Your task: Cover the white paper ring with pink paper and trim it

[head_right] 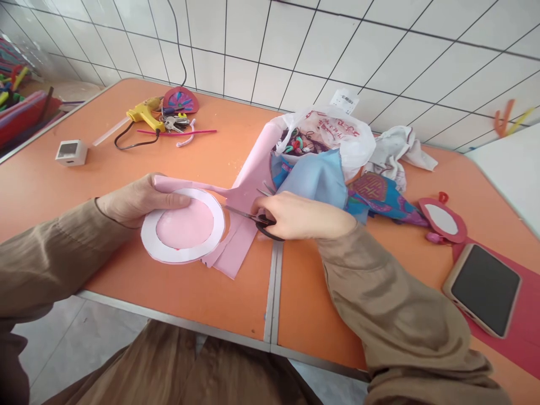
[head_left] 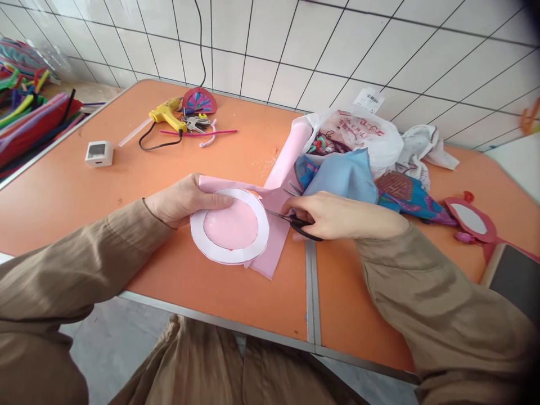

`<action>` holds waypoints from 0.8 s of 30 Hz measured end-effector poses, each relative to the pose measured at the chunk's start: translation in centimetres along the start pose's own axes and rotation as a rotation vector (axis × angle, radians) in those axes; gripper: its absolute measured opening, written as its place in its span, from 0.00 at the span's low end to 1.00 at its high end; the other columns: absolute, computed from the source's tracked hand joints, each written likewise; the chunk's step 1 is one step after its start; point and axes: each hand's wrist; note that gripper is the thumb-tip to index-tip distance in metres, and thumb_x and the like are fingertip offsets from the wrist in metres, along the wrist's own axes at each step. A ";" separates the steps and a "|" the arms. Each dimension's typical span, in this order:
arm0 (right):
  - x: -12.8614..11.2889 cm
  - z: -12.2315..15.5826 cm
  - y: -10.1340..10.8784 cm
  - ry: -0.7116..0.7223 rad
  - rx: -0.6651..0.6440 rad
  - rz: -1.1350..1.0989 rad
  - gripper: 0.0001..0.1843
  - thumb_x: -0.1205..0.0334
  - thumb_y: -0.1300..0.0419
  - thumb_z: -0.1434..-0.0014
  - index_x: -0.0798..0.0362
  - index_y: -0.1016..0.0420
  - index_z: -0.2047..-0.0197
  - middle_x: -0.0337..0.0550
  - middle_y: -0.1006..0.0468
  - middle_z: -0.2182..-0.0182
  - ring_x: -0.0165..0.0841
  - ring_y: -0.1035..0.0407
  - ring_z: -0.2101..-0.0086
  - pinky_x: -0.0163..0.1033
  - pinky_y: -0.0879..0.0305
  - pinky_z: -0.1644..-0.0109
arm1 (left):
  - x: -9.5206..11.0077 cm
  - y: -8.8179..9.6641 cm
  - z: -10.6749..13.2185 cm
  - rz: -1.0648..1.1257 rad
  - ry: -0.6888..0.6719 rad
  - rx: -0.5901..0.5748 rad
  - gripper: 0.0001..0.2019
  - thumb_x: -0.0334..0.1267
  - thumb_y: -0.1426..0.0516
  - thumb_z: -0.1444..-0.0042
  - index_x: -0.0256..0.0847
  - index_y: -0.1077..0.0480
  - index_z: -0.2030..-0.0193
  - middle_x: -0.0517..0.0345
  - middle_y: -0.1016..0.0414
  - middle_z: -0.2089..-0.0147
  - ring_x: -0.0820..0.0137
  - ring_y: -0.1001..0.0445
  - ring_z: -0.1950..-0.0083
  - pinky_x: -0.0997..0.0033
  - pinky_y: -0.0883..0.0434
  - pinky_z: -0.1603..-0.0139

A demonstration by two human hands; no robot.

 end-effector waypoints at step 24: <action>-5.4 -0.8 1.4 0.221 0.834 -0.114 0.18 0.59 0.35 0.46 0.52 0.24 0.51 0.48 0.21 0.52 0.43 0.29 0.50 0.50 0.33 0.46 | 2.0 -0.8 -1.9 -0.373 -0.027 0.090 0.06 0.37 0.33 0.55 0.36 0.23 0.75 0.61 0.32 0.79 0.76 0.37 0.77 0.75 0.42 0.78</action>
Point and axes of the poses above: each hand's wrist, its own z-axis away from the middle knuckle, its own y-axis out of the back of the hand, x = y × z
